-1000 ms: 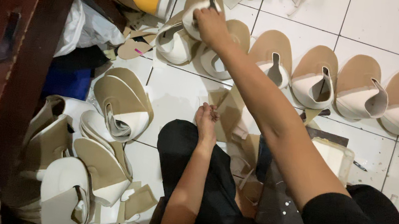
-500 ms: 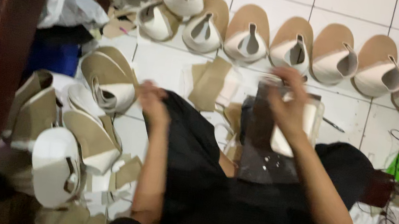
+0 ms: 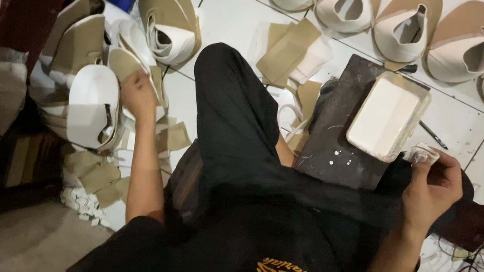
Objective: The person sits on the floor and paints the white upper part of beige slip-on shoes using a brush dipped in a white paint container. They repeatedly dip the brush and apply paint to the shoe's surface, then place the finished shoe aside.
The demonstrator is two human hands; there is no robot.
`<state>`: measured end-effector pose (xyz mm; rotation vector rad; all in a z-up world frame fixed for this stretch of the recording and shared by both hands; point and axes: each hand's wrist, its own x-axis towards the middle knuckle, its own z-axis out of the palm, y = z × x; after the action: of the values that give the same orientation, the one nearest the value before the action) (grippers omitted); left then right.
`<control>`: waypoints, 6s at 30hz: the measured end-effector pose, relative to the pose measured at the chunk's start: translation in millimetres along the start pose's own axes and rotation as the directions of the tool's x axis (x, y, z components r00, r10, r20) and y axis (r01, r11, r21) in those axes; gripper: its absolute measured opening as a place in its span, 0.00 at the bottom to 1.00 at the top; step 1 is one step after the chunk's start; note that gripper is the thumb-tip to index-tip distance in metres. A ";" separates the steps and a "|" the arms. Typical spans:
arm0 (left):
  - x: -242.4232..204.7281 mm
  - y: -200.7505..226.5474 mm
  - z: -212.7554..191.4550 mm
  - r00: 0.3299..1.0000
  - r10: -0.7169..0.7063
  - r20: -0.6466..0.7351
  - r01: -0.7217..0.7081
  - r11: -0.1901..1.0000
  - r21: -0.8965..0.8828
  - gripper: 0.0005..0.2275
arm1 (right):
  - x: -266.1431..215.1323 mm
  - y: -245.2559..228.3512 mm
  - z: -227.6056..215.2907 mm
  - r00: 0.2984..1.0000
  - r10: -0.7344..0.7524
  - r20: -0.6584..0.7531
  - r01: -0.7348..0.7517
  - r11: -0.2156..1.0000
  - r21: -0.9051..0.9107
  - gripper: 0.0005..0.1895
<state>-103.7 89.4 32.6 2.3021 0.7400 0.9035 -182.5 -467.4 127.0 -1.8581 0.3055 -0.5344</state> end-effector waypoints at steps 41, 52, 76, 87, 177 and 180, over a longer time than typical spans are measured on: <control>-109.3 141.1 -43.7 0.933 0.358 0.033 -0.345 0.917 -0.199 0.22 | 59.0 30.8 44.4 0.891 -0.312 0.331 0.454 0.589 -0.668 0.09; -93.0 110.8 -38.3 0.451 -0.505 0.736 0.865 0.452 -0.219 0.44 | 66.7 61.2 58.6 0.807 -0.265 0.527 0.590 0.329 -0.737 0.07; -81.9 121.7 -52.5 0.341 -0.193 0.920 0.866 -0.317 -0.387 0.18 | -10.1 17.6 24.5 0.937 -0.196 0.288 0.325 0.787 -0.523 0.10; -132.3 239.5 21.6 0.300 0.300 0.906 0.952 -0.155 -0.264 0.23 | 16.0 -0.3 7.8 0.965 -0.226 0.133 0.261 0.879 -0.399 0.10; -204.4 284.7 1.6 0.026 0.352 0.935 0.995 -0.100 0.010 0.16 | -0.3 -102.4 27.7 0.627 -0.552 0.550 0.715 0.688 -0.123 0.01; -200.2 296.4 0.9 0.037 0.355 0.934 0.994 -0.113 0.003 0.15 | 11.2 -100.2 24.7 0.624 -0.584 0.518 0.748 0.639 -0.180 0.02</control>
<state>-142.7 -248.8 142.5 0.4537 0.2232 -0.5996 -165.2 -417.9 216.6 -2.4066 -0.6920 -0.5867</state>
